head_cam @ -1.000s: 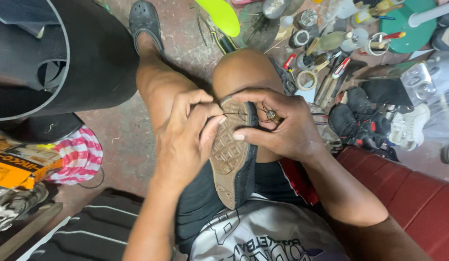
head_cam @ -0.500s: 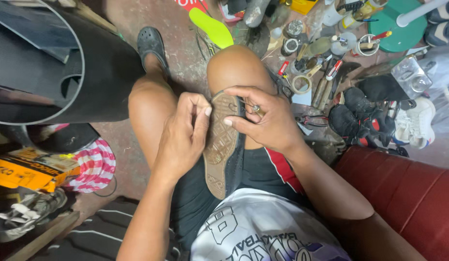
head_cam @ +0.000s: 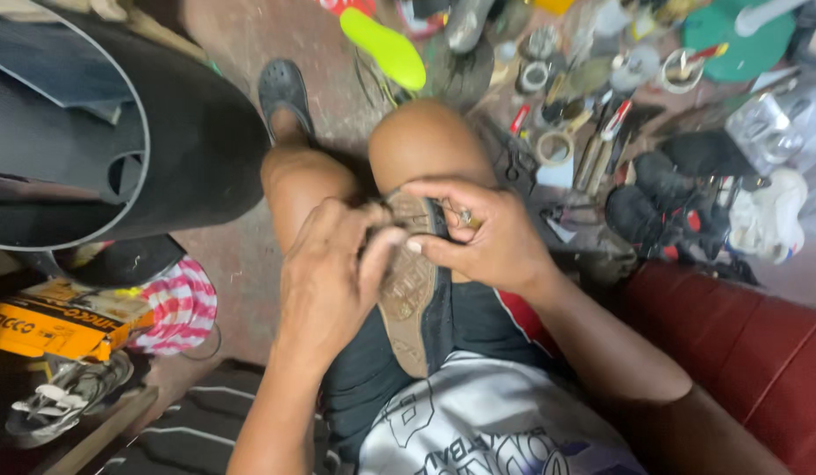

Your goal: The person is sewing the sole of a black shoe using a needle and thread. They repeatedly push the needle through the sole and pull the thread tight to secure the stitching.

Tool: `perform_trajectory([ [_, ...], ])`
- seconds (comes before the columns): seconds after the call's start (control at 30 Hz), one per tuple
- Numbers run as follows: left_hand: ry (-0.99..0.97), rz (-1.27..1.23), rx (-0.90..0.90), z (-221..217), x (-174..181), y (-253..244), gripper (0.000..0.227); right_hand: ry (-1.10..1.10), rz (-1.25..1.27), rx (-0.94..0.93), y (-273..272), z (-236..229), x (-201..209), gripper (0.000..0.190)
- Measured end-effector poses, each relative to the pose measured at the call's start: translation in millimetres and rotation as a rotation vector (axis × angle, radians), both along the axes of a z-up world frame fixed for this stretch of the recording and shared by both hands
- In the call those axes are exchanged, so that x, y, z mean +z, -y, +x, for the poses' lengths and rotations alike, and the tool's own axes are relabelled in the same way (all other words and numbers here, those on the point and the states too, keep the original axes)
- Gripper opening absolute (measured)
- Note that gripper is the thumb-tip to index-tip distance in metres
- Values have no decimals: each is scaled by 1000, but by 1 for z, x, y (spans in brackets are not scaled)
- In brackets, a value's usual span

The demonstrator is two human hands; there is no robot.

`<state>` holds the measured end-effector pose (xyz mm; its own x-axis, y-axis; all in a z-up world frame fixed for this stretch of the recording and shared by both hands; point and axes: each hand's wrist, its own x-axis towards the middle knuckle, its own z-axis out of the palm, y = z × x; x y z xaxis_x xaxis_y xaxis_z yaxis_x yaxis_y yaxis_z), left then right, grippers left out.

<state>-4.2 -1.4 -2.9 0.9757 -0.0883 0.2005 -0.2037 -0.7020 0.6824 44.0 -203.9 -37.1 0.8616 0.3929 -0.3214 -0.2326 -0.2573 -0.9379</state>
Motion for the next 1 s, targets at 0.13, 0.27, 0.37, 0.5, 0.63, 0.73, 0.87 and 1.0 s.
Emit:
perform_trajectory([
  [0.13, -128, -36, 59, -1, -1, -21, 37, 41, -2, 7, -5, 6, -6, 50],
  [0.27, -279, 38, 476, -17, 6, -89, 51, 125, 120, 15, -12, 5, -8, 49],
  [0.37, -218, -503, 375, -32, -22, -87, 44, 31, 28, 36, -9, 11, -6, 50],
  [0.5, -225, -1166, 370, -34, -30, -70, 27, 71, -38, 115, -4, 10, 10, 66],
  [0.63, -273, -1293, 418, -17, -12, -38, 16, -91, -498, 420, 11, 25, 29, 108],
  [0.73, -318, -919, 431, -5, 7, -22, 13, -152, -946, 751, 26, 32, 41, 110],
  [0.87, -61, 137, 107, 2, 20, -19, 20, 186, -647, 544, 35, 37, 47, 101],
  [1.0, -139, 110, 75, 9, 14, -16, 31, 641, -249, 248, 13, 26, 38, 81],
])
